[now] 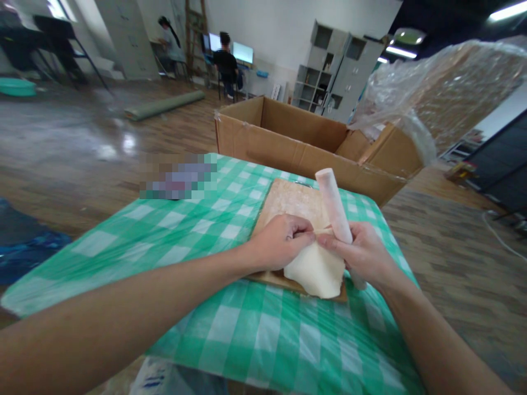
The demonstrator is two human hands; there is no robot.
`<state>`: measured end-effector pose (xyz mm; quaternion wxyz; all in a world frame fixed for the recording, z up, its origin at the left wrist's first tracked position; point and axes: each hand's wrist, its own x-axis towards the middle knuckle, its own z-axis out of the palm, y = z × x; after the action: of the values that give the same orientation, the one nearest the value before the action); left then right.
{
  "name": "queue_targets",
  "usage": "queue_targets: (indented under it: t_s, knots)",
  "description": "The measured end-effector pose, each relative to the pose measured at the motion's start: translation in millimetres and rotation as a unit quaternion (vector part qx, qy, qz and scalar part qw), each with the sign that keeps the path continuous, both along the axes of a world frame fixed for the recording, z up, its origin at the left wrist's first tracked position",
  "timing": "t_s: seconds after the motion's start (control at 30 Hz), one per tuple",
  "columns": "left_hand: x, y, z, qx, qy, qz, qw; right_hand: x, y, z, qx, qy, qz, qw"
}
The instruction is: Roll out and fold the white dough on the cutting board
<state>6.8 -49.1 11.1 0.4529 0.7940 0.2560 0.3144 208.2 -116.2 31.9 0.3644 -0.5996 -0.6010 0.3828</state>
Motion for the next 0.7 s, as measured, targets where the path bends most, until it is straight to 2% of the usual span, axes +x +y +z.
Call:
queue_targets:
  t_s: [0.13,0.3,0.37,0.6,0.7]
  knots:
    - [0.3,1.7,-2.1,-0.024,-0.015,0.003,1.0,-1.2,0.0,-1.0,0.007,0.002,0.005,1.0]
    - [-4.0,10.2,-7.4,-0.172,-0.023,-0.022,0.985,2.8,2.0,-1.7,0.045,0.046,-0.041,0.997]
    - [-6.0,12.6,-10.1,-0.198,-0.024,-0.027,0.98,3.2,1.7,-0.7,0.041,0.045,-0.045,0.997]
    - [-4.5,8.1,-8.2,-0.128,-0.041,0.001,0.991,-1.3,-2.1,2.9,0.038,-0.001,-0.03,0.999]
    - [-4.5,6.0,-5.0,-0.138,-0.03,-0.002,0.99,0.1,-2.7,1.7,0.064,-0.034,-0.039,0.997]
